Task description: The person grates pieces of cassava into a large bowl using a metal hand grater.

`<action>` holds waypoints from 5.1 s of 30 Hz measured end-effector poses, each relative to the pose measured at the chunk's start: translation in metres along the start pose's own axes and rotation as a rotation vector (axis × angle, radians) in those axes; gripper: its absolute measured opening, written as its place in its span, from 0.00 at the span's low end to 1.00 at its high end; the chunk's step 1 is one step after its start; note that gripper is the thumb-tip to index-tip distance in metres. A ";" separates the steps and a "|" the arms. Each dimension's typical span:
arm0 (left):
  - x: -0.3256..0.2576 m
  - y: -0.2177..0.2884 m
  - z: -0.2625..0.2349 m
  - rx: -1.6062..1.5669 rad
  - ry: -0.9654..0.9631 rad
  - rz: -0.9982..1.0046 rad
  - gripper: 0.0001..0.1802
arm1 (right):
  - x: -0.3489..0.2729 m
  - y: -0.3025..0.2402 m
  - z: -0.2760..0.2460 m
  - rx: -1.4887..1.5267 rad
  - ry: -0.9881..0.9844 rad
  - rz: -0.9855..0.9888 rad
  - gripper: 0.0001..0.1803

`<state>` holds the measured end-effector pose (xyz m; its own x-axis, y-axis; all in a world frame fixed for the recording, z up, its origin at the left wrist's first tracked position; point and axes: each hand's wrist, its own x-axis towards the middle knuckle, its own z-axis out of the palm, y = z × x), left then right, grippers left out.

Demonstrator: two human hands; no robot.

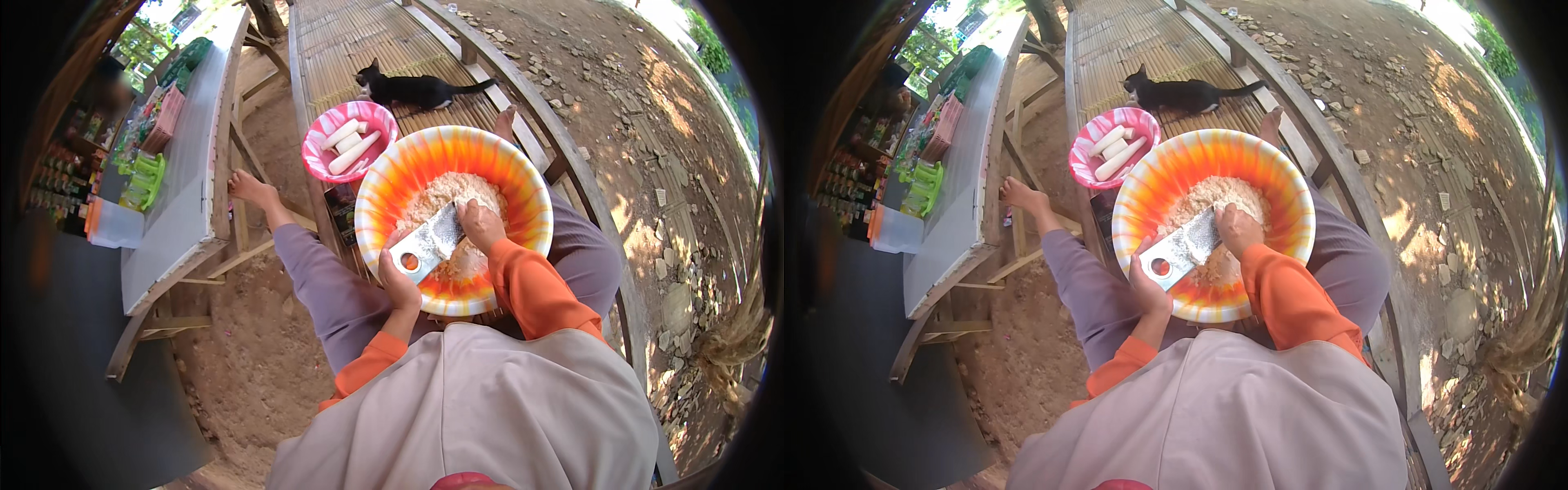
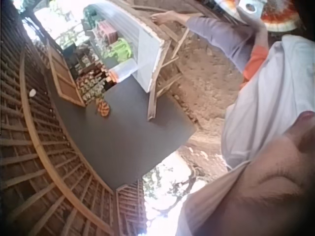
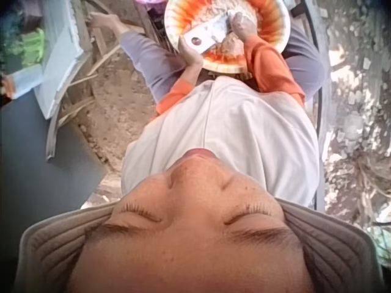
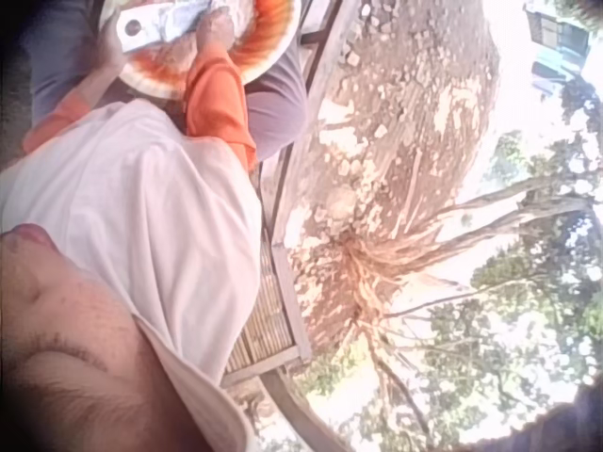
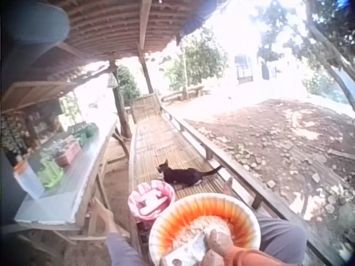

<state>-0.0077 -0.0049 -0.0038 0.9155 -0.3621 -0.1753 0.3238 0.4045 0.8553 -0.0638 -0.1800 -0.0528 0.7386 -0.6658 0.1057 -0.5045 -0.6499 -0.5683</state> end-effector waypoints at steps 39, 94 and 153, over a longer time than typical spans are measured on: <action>0.001 -0.002 -0.002 0.026 -0.009 0.021 0.26 | 0.000 0.016 0.009 -0.041 0.065 -0.069 0.16; -0.001 -0.003 -0.004 0.098 -0.051 0.057 0.26 | -0.028 -0.016 -0.007 -0.112 0.163 -0.270 0.14; 0.000 0.000 -0.003 0.025 -0.037 0.040 0.26 | -0.032 -0.049 -0.032 -0.008 -0.225 -0.086 0.17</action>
<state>-0.0069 -0.0026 -0.0057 0.9180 -0.3770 -0.1231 0.2805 0.3979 0.8735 -0.0776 -0.1388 -0.0023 0.8596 -0.5101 -0.0315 -0.4385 -0.7044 -0.5582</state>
